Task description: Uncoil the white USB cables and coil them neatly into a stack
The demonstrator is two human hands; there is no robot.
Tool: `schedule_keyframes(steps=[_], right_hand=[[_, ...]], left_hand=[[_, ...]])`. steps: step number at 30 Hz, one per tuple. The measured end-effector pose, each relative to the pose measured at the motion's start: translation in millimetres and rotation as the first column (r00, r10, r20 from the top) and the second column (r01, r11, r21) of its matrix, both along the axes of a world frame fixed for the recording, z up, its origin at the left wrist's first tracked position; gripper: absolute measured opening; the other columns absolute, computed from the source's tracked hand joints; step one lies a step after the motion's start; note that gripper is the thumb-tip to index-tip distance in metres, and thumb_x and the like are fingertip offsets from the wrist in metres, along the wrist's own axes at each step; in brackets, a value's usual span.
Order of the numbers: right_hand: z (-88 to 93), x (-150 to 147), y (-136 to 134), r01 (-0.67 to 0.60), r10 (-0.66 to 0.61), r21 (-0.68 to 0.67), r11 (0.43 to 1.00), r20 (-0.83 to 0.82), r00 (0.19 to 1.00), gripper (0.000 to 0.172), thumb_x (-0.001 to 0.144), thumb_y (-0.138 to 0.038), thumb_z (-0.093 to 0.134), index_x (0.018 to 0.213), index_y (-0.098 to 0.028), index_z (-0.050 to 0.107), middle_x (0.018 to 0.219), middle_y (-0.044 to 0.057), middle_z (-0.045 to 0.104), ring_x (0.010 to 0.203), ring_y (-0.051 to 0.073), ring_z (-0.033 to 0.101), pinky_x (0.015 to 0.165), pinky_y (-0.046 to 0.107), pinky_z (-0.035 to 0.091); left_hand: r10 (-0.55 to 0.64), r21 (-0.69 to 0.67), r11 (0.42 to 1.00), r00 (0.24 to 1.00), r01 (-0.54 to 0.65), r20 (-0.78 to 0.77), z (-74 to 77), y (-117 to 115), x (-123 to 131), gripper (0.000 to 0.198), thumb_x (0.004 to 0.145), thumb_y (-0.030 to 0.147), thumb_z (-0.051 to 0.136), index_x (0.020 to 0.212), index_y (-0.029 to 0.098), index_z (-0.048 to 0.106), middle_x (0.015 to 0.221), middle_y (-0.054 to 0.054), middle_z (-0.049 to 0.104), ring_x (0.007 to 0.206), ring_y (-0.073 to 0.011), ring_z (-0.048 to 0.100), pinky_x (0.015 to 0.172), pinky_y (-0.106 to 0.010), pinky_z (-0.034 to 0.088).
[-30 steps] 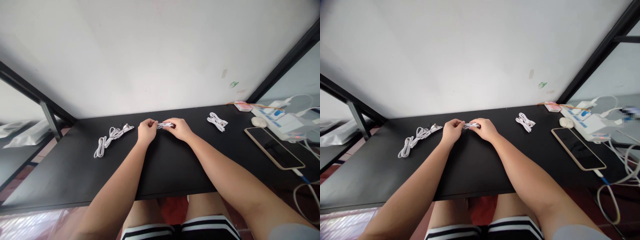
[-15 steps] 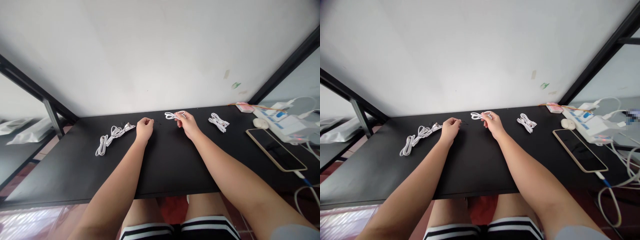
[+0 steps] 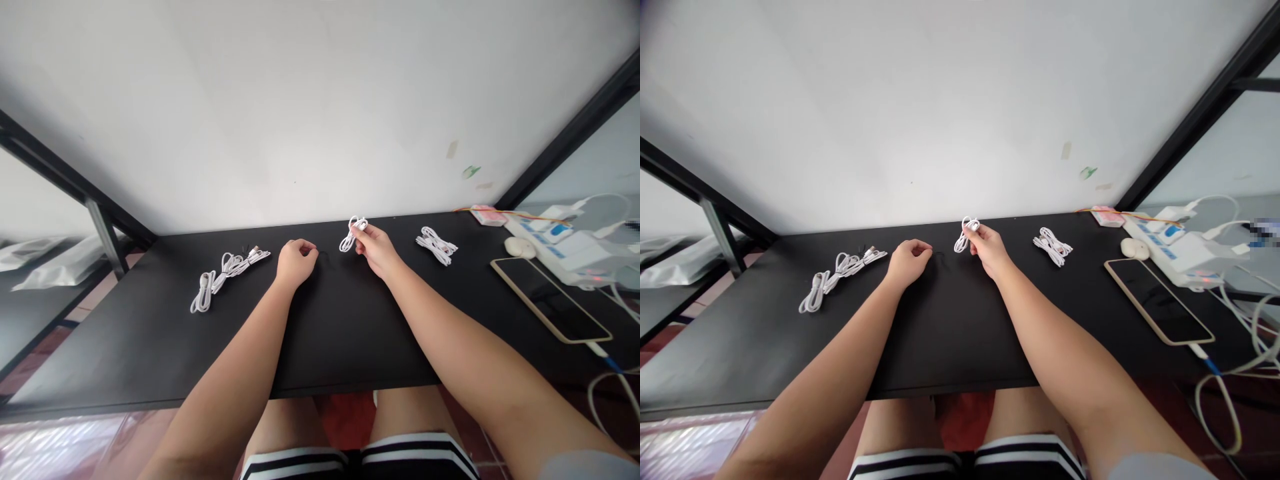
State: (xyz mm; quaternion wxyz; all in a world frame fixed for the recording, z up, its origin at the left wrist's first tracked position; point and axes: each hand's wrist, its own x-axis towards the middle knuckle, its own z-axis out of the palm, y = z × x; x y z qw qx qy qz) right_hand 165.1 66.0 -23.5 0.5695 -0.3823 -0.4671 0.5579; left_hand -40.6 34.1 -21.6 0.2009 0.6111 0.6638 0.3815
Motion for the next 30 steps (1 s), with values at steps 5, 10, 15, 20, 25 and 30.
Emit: schedule_keyframes(steps=[5, 10, 15, 20, 25, 30], right_hand=[[-2.9, -4.1, -4.1, -0.069, 0.058, 0.048, 0.996, 0.195, 0.979, 0.045, 0.079, -0.061, 0.071, 0.091, -0.017, 0.074, 0.058, -0.004, 0.048, 0.052, 0.009, 0.044, 0.050, 0.024, 0.036], [-5.4, -7.1, -6.1, -0.144, 0.119, 0.081, 0.986, 0.255, 0.959, 0.045, 0.084, -0.062, 0.066, 0.093, -0.018, 0.074, 0.061, -0.003, 0.052, 0.055, 0.010, 0.046, 0.052, 0.024, 0.039], [-3.8, -9.0, -6.7, -0.172, 0.157, 0.067, 0.983, 0.188, 0.970, 0.038, 0.080, -0.056, 0.071, 0.085, -0.019, 0.072, 0.069, 0.000, 0.064, 0.058, 0.011, 0.051, 0.054, 0.025, 0.041], [-2.3, -9.6, -7.1, -0.206, 0.202, 0.025, 0.978, 0.109, 0.973, 0.038, 0.068, -0.044, 0.084, 0.094, -0.020, 0.071, 0.071, 0.000, 0.069, 0.059, 0.012, 0.056, 0.056, 0.026, 0.044], [-4.6, -8.8, -7.3, -0.202, 0.198, 0.026, 0.979, 0.113, 0.974, 0.038, 0.063, -0.042, 0.088, 0.083, -0.019, 0.066, 0.068, 0.000, 0.069, 0.057, 0.012, 0.058, 0.056, 0.026, 0.047], [-4.8, -9.7, -10.0, -0.242, 0.233, 0.050, 0.969, 0.139, 0.962, 0.038, 0.062, -0.045, 0.088, 0.077, -0.018, 0.066, 0.069, 0.001, 0.069, 0.058, 0.012, 0.058, 0.054, 0.025, 0.047]], left_hand=[[-0.106, 0.075, 0.993, 0.967, 0.091, 0.233, 4.1, -4.6, 9.0, 0.034, 0.088, 0.049, 0.060, 0.087, 0.019, 0.075, 0.085, -0.005, 0.074, 0.081, -0.0194, 0.066, 0.077, -0.031, 0.049], [-0.326, 0.078, 0.943, 0.853, 0.323, 0.407, 4.2, -11.5, 19.3, 0.039, 0.084, 0.052, 0.067, 0.102, 0.018, 0.076, 0.090, -0.008, 0.077, 0.079, -0.0194, 0.069, 0.072, -0.030, 0.052], [-0.392, 0.072, 0.913, 0.817, 0.401, 0.423, 4.2, -15.5, 23.7, 0.038, 0.080, 0.049, 0.074, 0.100, 0.017, 0.076, 0.092, -0.009, 0.077, 0.076, -0.0185, 0.070, 0.068, -0.029, 0.055], [-0.347, 0.046, 0.929, 0.821, 0.367, 0.454, 9.3, -17.3, 24.7, 0.040, 0.076, 0.052, 0.077, 0.092, 0.016, 0.075, 0.084, -0.008, 0.076, 0.064, -0.0161, 0.068, 0.060, -0.028, 0.054], [-0.373, 0.026, 0.911, 0.796, 0.411, 0.477, 10.9, -18.9, 24.7, 0.045, 0.074, 0.053, 0.079, 0.097, 0.015, 0.072, 0.085, -0.009, 0.076, 0.067, -0.0171, 0.069, 0.058, -0.027, 0.053], [-0.402, 0.033, 0.902, 0.811, 0.430, 0.425, 7.2, -19.5, 25.2, 0.045, 0.074, 0.053, 0.079, 0.099, 0.016, 0.071, 0.089, -0.009, 0.076, 0.071, -0.0180, 0.069, 0.058, -0.026, 0.051]])
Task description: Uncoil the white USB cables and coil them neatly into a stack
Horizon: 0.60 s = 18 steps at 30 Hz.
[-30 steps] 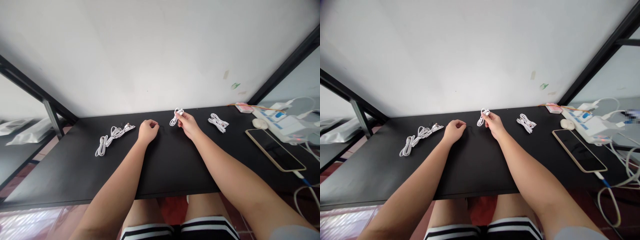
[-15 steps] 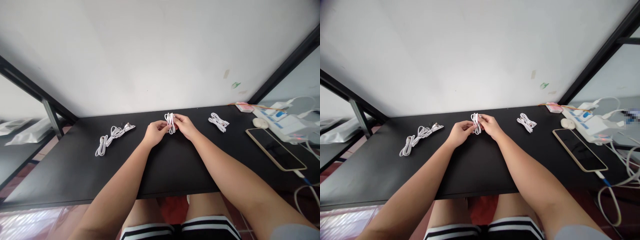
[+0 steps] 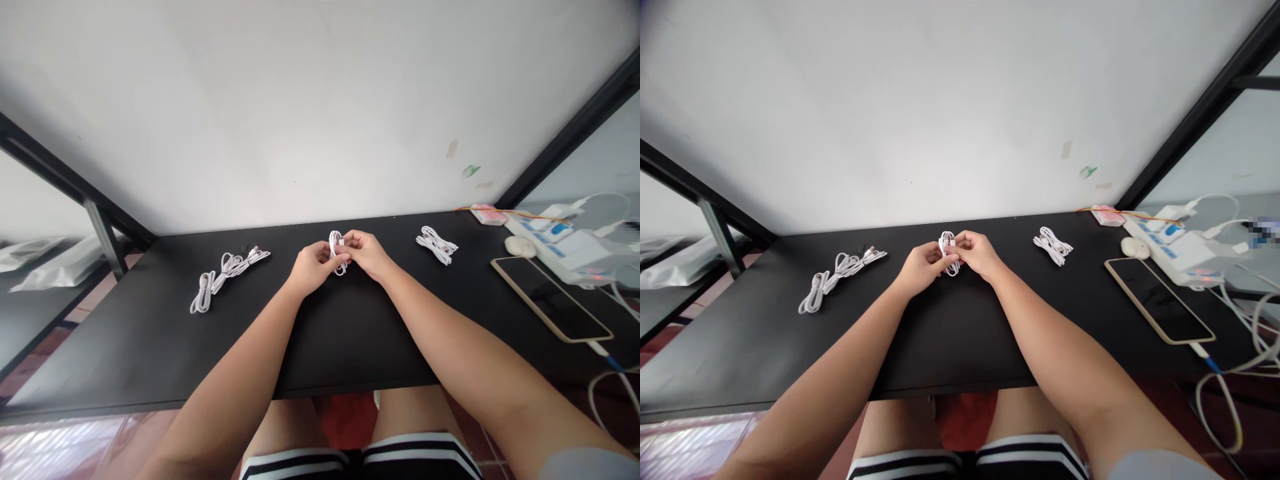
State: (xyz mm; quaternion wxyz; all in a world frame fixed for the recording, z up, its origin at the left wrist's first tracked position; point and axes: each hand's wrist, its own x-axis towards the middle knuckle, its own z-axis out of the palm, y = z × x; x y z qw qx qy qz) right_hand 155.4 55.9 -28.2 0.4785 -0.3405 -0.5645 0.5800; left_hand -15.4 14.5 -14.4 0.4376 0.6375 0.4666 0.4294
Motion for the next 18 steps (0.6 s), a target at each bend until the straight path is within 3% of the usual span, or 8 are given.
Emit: schedule_keyframes(steps=[6, 12, 18], right_hand=[[5.3, -0.1, -1.1, 0.071, -0.072, -0.028, 0.997, -0.046, 0.996, 0.038, 0.070, -0.052, 0.082, 0.074, -0.017, 0.069, 0.068, 0.000, 0.065, 0.055, 0.009, 0.053, 0.053, 0.024, 0.044], [7.2, 0.9, 2.1, 0.121, -0.142, -0.136, 0.983, -0.154, 0.978, 0.047, 0.070, -0.061, 0.079, 0.082, -0.016, 0.072, 0.069, 0.001, 0.064, 0.055, 0.009, 0.056, 0.051, 0.024, 0.044], [8.2, 2.6, 3.4, 0.122, -0.161, -0.194, 0.973, -0.202, 0.966, 0.051, 0.070, -0.066, 0.077, 0.086, -0.019, 0.067, 0.064, -0.003, 0.055, 0.054, 0.013, 0.059, 0.053, 0.028, 0.050]], left_hand=[[0.056, -0.009, 0.998, 0.997, -0.056, 0.059, -0.3, 5.1, 0.1, 0.042, 0.086, 0.056, 0.064, 0.091, 0.016, 0.071, 0.084, -0.007, 0.073, 0.064, -0.0145, 0.064, 0.052, -0.024, 0.049], [0.192, -0.088, 0.980, 0.963, -0.178, 0.188, -4.8, 11.6, 1.0, 0.035, 0.089, 0.053, 0.061, 0.087, 0.018, 0.058, 0.069, -0.001, 0.062, 0.055, -0.0126, 0.058, 0.047, -0.024, 0.047], [0.299, -0.087, 0.954, 0.939, -0.288, 0.168, -2.5, 10.3, -0.7, 0.050, 0.087, 0.070, 0.053, 0.082, 0.021, 0.051, 0.060, 0.003, 0.048, 0.052, -0.0111, 0.049, 0.049, -0.024, 0.041]])
